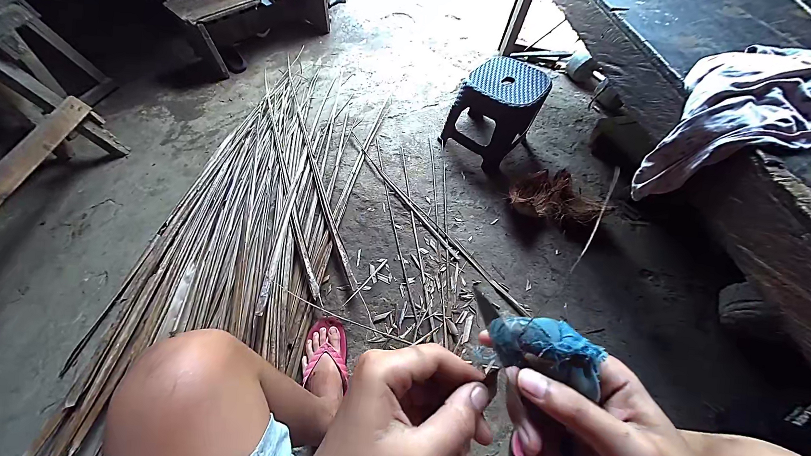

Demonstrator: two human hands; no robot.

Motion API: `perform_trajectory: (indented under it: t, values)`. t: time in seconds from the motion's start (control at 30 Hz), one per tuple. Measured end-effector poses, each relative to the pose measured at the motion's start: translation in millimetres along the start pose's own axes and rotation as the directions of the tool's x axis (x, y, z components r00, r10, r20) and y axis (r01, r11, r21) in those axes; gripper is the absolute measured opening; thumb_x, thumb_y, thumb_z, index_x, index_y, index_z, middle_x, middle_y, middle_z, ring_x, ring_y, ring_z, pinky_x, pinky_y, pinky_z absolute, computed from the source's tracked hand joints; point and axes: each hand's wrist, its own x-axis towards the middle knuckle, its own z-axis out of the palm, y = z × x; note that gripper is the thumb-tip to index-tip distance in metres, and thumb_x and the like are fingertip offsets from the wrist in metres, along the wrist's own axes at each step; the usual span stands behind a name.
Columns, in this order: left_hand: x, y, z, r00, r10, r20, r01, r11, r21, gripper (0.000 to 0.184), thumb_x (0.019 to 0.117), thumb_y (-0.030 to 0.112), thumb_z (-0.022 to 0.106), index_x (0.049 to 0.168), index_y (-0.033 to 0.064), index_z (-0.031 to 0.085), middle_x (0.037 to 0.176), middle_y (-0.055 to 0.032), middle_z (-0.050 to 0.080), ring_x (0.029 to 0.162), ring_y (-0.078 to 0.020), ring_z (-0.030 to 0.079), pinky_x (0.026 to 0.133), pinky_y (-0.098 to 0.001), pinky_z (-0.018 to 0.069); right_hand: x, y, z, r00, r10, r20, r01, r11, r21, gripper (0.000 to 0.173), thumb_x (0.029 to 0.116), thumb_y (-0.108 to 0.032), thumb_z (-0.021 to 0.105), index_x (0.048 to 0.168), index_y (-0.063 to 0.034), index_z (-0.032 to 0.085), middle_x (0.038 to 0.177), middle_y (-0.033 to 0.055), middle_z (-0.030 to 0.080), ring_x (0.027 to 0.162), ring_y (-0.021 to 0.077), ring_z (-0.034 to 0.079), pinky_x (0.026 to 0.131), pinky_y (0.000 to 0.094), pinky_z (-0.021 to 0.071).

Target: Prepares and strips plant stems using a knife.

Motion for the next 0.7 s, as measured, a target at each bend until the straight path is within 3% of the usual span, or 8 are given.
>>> perform_trajectory:
  t: [0.17, 0.47, 0.7]
  values:
    - [-1.1, 5.3, -1.0, 0.992, -0.115, 0.048, 0.121, 0.978, -0.172, 0.016, 0.0980, -0.005, 0.054, 0.099, 0.0047, 0.067, 0.078, 0.0106, 0.070, 0.062, 0.0068, 0.061, 0.057, -0.0112, 0.0513, 0.5, -4.0, -4.2, 0.999, -0.036, 0.000, 0.036, 0.999, 0.011, 0.020, 0.0995, -0.004, 0.056, 0.115, -0.0117, 0.064, 0.077, -0.0112, 0.070, 0.060, -0.0035, 0.062, 0.054, 0.0140, 0.0525]
    - [2.9, 9.4, -5.2, 0.931, -0.317, 0.184, 0.365, 0.846, -0.390, 0.027, 0.1016, -0.002, 0.047, 0.092, 0.0096, 0.070, 0.075, 0.0069, 0.072, 0.058, 0.0066, 0.060, 0.054, -0.0101, 0.0500, 4.0, -3.7, -10.8, 0.991, -0.131, -0.031, 0.131, 0.991, 0.003, 0.021, 0.0987, -0.012, 0.062, 0.119, -0.0124, 0.067, 0.077, -0.0104, 0.070, 0.059, -0.0025, 0.062, 0.053, 0.0148, 0.0530]
    - [3.2, 10.8, -3.9, 0.918, -0.340, 0.203, 0.395, 0.806, -0.440, 0.030, 0.1018, -0.001, 0.045, 0.091, 0.0102, 0.070, 0.074, 0.0059, 0.072, 0.056, 0.0077, 0.059, 0.053, -0.0087, 0.0478, 6.8, -10.3, -16.4, 0.983, -0.170, -0.063, 0.173, 0.984, 0.039, 0.020, 0.0984, -0.011, 0.062, 0.117, -0.0104, 0.067, 0.075, -0.0080, 0.070, 0.057, -0.0022, 0.062, 0.051, 0.0133, 0.0514]
